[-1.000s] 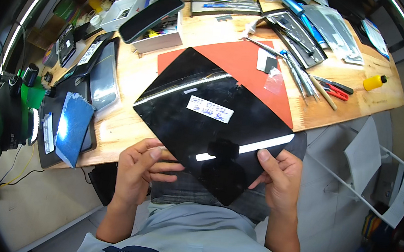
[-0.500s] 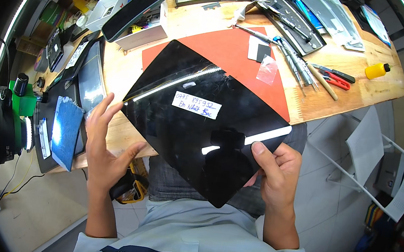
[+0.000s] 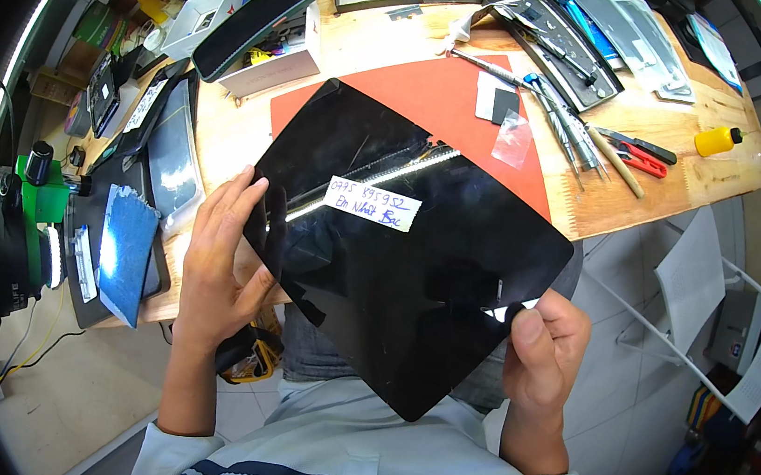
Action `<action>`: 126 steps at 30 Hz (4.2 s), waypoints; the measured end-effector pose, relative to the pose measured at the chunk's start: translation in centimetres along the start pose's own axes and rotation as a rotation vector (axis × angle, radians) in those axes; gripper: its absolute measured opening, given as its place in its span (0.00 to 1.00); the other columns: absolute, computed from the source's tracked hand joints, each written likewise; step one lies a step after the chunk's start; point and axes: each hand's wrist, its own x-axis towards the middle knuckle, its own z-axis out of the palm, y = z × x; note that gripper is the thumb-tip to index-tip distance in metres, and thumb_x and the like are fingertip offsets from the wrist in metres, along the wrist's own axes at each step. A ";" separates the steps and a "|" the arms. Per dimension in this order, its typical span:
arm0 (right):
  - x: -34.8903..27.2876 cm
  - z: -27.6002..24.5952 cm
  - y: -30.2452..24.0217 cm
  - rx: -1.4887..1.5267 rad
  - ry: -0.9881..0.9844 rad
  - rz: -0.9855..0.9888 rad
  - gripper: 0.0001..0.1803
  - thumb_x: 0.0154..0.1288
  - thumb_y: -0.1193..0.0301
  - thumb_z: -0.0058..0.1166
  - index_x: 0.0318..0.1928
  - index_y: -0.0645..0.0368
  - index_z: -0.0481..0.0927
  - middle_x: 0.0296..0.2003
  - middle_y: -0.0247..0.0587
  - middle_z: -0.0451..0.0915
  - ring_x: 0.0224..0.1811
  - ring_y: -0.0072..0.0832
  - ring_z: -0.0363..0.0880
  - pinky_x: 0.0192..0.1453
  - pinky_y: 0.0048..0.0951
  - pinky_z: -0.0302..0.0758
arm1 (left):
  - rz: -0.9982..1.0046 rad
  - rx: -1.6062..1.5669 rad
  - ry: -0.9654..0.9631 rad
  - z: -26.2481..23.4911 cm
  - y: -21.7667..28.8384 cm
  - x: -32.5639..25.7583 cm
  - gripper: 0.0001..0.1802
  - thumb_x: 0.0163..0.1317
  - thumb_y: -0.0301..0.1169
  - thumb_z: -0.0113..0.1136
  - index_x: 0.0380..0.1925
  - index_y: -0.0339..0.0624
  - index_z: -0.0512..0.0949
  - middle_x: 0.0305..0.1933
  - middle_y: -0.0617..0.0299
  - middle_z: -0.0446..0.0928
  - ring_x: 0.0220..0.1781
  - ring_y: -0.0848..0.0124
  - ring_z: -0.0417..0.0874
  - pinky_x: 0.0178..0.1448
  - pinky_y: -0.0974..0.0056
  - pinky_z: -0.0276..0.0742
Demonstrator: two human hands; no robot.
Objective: The person uses a prying tool to open a tablet, removes the back cover, and inspects the internal components. They then reassemble the tablet and connect a charging cable to test it.
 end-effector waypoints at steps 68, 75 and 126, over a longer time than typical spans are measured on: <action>-5.0 1.5 -2.3 0.222 -0.189 0.200 0.22 0.73 0.81 0.54 0.64 0.78 0.71 0.50 0.54 0.85 0.48 0.27 0.86 0.49 0.25 0.87 | 0.126 0.048 0.272 0.4 -0.6 0.4 0.28 0.55 0.13 0.52 0.58 0.36 0.80 0.56 0.45 0.83 0.59 0.52 0.85 0.63 0.54 0.80; -4.6 1.4 -2.1 0.262 -0.247 0.174 0.22 0.73 0.81 0.55 0.63 0.78 0.72 0.50 0.52 0.85 0.48 0.26 0.86 0.51 0.26 0.87 | 0.119 0.033 0.273 0.7 -1.4 0.3 0.28 0.55 0.13 0.50 0.58 0.34 0.80 0.56 0.44 0.83 0.59 0.51 0.85 0.63 0.55 0.79; -2.2 -1.2 1.9 0.252 -0.090 0.286 0.21 0.75 0.72 0.55 0.62 0.73 0.76 0.35 0.31 0.82 0.32 0.08 0.73 0.36 0.13 0.75 | 0.044 -0.038 0.289 3.3 0.7 -0.2 0.18 0.73 0.19 0.49 0.59 0.24 0.77 0.61 0.37 0.79 0.64 0.48 0.82 0.68 0.56 0.76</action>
